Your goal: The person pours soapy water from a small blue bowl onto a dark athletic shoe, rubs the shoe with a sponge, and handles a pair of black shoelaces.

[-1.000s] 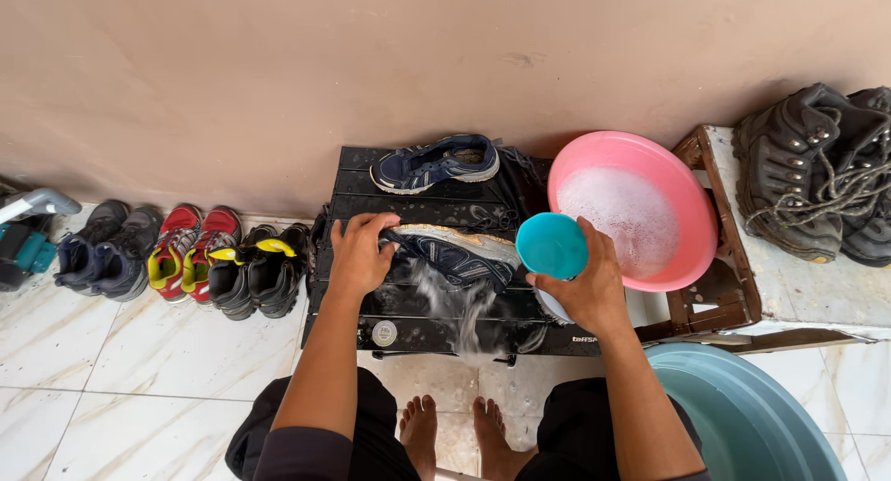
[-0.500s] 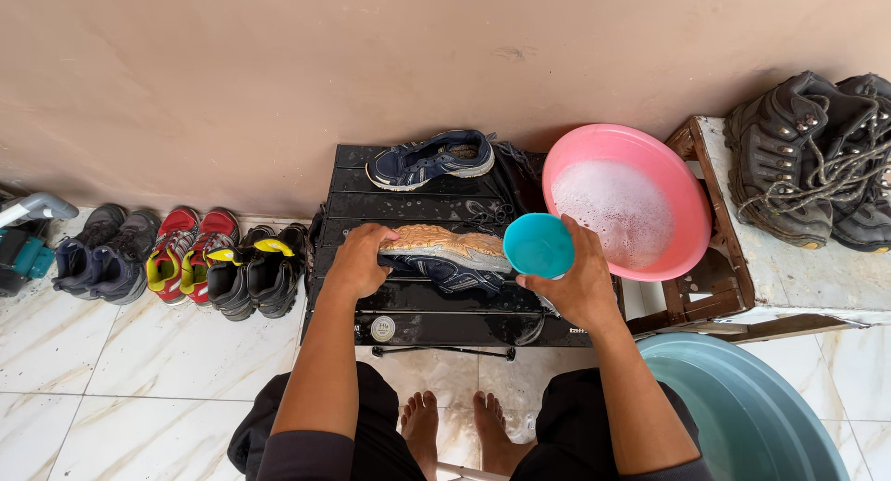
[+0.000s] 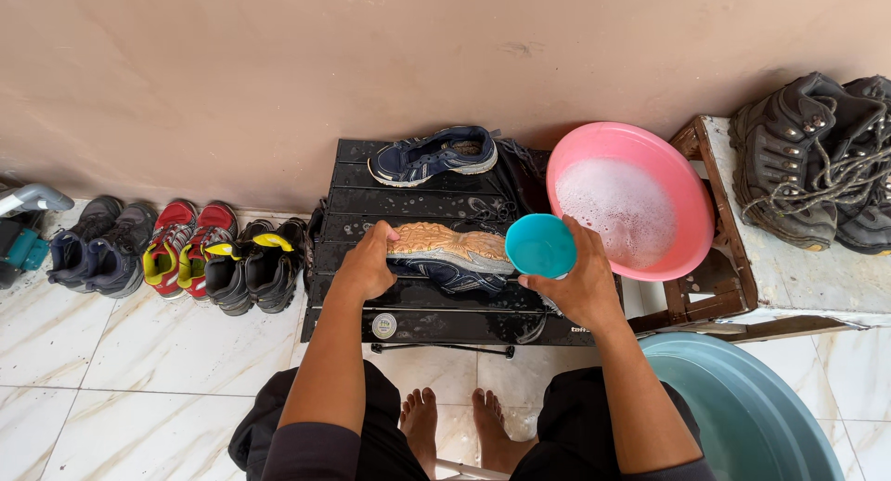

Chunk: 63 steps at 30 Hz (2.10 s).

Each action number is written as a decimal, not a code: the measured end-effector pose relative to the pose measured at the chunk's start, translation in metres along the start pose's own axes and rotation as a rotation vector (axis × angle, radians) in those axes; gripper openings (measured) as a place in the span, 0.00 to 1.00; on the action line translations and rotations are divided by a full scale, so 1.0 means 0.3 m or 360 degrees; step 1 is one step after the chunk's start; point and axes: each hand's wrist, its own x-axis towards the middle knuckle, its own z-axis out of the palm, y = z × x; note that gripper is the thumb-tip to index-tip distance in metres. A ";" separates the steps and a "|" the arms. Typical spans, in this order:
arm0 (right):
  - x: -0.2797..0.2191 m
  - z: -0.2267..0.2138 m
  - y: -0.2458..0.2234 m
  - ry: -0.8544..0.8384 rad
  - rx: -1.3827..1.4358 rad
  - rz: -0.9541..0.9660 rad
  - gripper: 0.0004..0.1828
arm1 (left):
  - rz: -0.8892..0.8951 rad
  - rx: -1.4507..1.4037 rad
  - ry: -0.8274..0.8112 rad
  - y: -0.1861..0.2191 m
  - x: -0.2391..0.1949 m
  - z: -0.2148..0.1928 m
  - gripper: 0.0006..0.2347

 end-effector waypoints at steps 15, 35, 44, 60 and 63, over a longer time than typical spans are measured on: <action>-0.002 -0.003 -0.004 0.0031 0.0048 0.0043 0.68 | 0.0094 -0.0135 0.0243 0.096 -0.074 -0.114 0.21; -0.005 -0.030 -0.047 0.0008 0.0131 -0.0010 0.65 | -0.0722 -0.0160 0.0361 -0.124 0.096 -0.055 0.29; 0.010 -0.244 -0.004 -0.0194 -0.0075 -0.0067 0.68 | 0.0706 -0.0049 0.0726 0.483 -0.056 0.097 0.18; -0.830 -0.304 1.294 -0.0492 -0.0230 0.1105 0.76 | 0.1339 0.1003 -0.1406 1.349 -0.007 1.254 0.32; -0.931 -0.039 1.469 -0.0658 -0.0527 0.1246 0.80 | 0.1237 0.1037 -0.1637 1.319 -0.002 1.261 0.34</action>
